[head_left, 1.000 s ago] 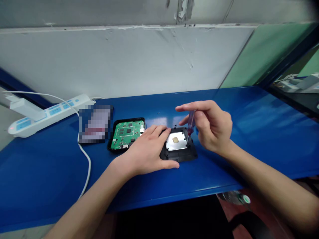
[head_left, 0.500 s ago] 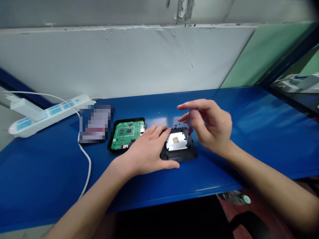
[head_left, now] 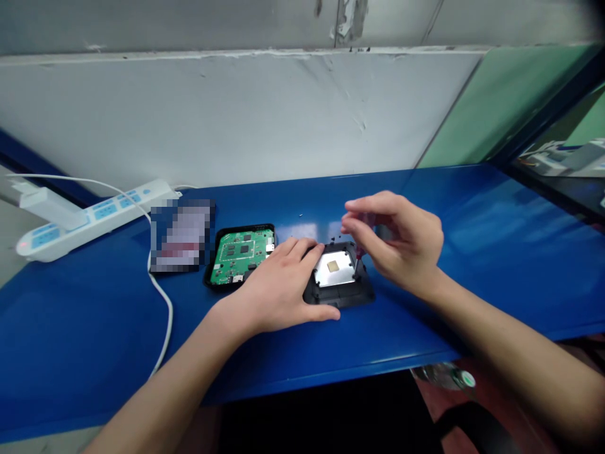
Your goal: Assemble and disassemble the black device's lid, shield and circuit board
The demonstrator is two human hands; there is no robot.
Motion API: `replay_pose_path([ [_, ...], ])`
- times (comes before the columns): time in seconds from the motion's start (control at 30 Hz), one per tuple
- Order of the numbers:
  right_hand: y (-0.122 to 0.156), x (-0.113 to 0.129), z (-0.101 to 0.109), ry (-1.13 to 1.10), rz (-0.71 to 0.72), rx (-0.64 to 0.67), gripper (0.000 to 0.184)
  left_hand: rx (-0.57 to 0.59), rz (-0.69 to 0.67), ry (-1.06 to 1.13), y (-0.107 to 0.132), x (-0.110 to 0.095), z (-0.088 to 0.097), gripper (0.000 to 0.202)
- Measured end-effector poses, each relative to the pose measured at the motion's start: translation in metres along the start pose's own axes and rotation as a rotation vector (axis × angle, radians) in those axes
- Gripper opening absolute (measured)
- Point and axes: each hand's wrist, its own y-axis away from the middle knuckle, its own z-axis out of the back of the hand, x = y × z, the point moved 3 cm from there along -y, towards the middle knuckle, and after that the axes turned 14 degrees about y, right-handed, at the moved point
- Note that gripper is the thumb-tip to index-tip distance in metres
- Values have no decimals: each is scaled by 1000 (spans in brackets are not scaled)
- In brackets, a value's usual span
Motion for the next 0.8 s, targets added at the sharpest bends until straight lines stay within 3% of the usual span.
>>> replay_pose_path([
  [0.13,6,-2,-2,-127,-99,66,22,-7,-12,2,0,0,0,97],
  [0.23,3,-2,0,-135,-50,55,26,-12,-19,-1,0,1,-1,98],
  [0.37,-4,0,3,-12,56,11,11,-15,-5,3,1,2,-1,101],
  [0.43,-5,2,4,47,85,-14,14,-14,0,7,1,2,-1,100],
  [0.67,4,0,-1,-139,-126,56,24,-15,-15,-1,0,2,-1,98],
  [0.8,3,-3,-1,-170,-105,59,22,-20,-14,-3,1,3,-1,98],
])
